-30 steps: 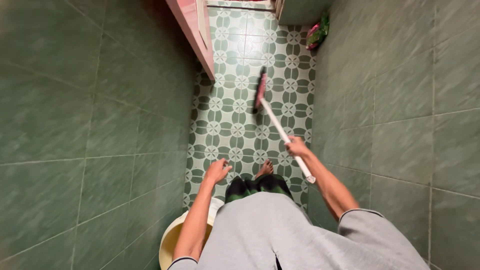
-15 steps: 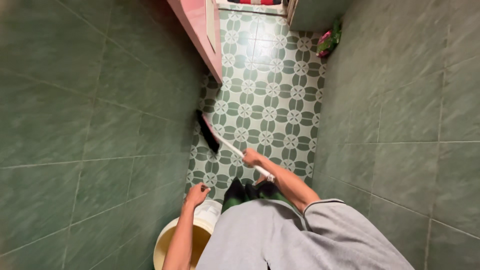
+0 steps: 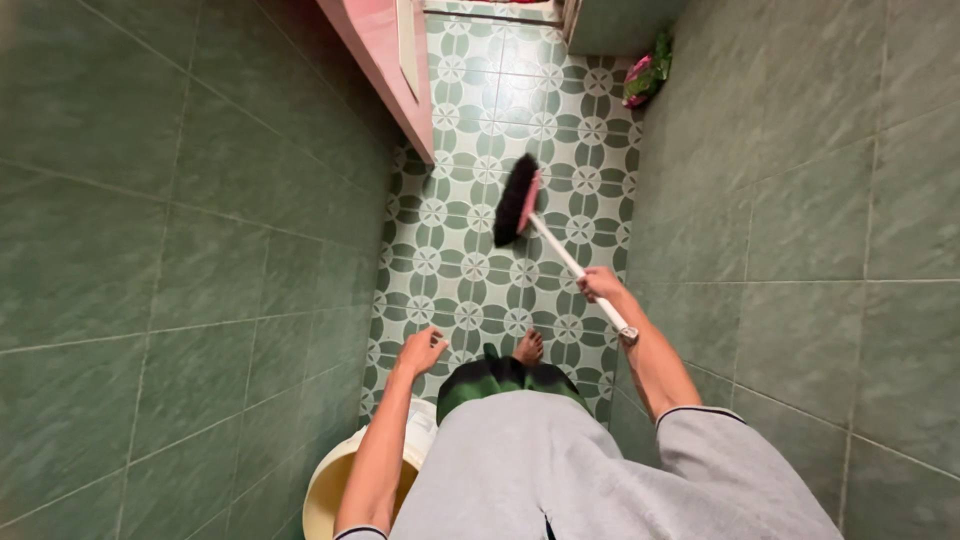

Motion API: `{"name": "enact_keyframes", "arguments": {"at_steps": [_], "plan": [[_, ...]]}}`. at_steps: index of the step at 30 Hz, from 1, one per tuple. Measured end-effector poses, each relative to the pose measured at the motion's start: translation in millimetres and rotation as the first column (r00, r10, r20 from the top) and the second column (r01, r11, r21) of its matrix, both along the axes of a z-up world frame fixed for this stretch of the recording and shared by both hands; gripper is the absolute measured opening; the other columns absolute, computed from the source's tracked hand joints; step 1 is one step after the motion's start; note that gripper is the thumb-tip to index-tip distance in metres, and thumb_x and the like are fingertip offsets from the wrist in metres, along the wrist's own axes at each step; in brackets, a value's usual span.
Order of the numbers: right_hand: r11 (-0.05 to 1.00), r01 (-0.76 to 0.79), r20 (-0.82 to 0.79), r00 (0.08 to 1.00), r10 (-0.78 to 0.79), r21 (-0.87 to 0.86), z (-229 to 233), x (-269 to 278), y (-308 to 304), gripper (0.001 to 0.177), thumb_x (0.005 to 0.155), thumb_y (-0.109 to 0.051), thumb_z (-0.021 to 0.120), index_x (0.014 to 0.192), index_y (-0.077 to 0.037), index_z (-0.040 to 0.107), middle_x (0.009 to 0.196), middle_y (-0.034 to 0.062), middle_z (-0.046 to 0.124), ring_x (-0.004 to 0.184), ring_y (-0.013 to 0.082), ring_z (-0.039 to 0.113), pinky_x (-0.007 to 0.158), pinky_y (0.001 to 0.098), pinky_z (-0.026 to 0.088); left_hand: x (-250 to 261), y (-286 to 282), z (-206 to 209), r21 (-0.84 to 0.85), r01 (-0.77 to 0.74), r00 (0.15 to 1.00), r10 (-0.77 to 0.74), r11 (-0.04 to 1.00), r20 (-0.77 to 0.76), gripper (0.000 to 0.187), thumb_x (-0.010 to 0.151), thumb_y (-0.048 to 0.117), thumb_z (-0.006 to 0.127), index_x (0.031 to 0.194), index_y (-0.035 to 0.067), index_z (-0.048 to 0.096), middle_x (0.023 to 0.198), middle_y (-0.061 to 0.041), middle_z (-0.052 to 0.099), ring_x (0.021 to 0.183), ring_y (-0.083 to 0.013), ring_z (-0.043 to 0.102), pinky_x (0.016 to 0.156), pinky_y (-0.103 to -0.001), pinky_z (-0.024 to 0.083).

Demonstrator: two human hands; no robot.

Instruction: The person sweeps a tiled bathroom floor using a broom, moving a bucket and pushing the broom into corners and along the edges of a door.

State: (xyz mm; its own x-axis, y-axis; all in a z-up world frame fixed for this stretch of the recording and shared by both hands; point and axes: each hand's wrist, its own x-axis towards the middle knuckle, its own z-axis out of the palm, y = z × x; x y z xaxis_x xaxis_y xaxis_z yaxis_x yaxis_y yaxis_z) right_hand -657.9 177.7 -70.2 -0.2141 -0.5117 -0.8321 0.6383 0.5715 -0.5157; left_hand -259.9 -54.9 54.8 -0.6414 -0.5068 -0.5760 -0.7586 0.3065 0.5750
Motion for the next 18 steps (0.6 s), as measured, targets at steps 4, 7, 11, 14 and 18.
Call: {"name": "enact_keyframes", "arguments": {"at_steps": [4,7,11,14,18], "plan": [[0.989,0.058,-0.286,0.958,-0.018,0.133,14.2,-17.5,6.5,0.015,0.093,0.0,0.059,0.104,0.003,0.069,0.065,0.0106,0.056,0.045,0.0168,0.049,0.038,0.0347,0.041,-11.6,-3.7,1.0,0.003,0.012,1.0,-0.012,1.0,-0.008,0.041,0.088,0.036,0.072,0.117,0.006,0.069,0.11,-0.016,0.074,0.103,-0.0336,0.071,0.088,-0.044,0.056],[0.993,0.09,-0.315,0.947,-0.061,0.077,30.0,-2.8,1.3,0.019,0.093,0.0,0.06,0.11,0.002,0.067,0.065,0.0106,0.057,0.044,0.017,0.05,0.037,0.0346,0.04,-12.4,-8.3,1.5,0.021,0.007,0.999,-0.006,1.0,-0.045,0.041,0.089,0.036,0.07,0.117,0.006,0.07,0.108,-0.016,0.076,0.103,-0.0309,0.074,0.089,-0.042,0.058],[0.997,-0.045,-0.387,0.922,0.017,-0.065,65.4,32.9,-22.5,0.033,0.09,0.001,0.062,0.122,-0.004,0.064,0.063,0.0079,0.058,0.044,0.0148,0.052,0.036,0.0334,0.04,-9.2,-18.4,6.3,0.004,0.013,1.0,-0.013,1.0,0.008,0.042,0.088,0.037,0.07,0.119,0.009,0.07,0.108,-0.015,0.076,0.103,-0.0314,0.073,0.091,-0.042,0.057],[0.995,0.007,-0.183,0.983,-0.026,-0.103,97.5,68.2,-49.4,0.037,0.092,-0.003,0.061,0.129,-0.007,0.06,0.06,0.0042,0.051,0.041,0.013,0.044,0.036,0.0307,0.035,0.8,-23.1,8.4,-0.013,0.012,0.999,-0.011,1.0,0.036,0.042,0.088,0.039,0.071,0.118,0.01,0.071,0.108,-0.014,0.077,0.103,-0.0314,0.073,0.091,-0.043,0.057],[0.983,-0.126,-0.117,0.987,0.111,-0.13,116.1,116.9,-95.8,0.042,0.092,-0.002,0.059,0.134,-0.007,0.061,0.063,0.0025,0.054,0.044,0.0104,0.047,0.039,0.0286,0.04,22.1,-39.0,13.6,-0.062,0.007,1.0,-0.008,0.998,-0.006,0.042,0.088,0.039,0.071,0.118,0.009,0.07,0.111,-0.016,0.075,0.105,-0.0352,0.07,0.092,-0.044,0.054]]}}
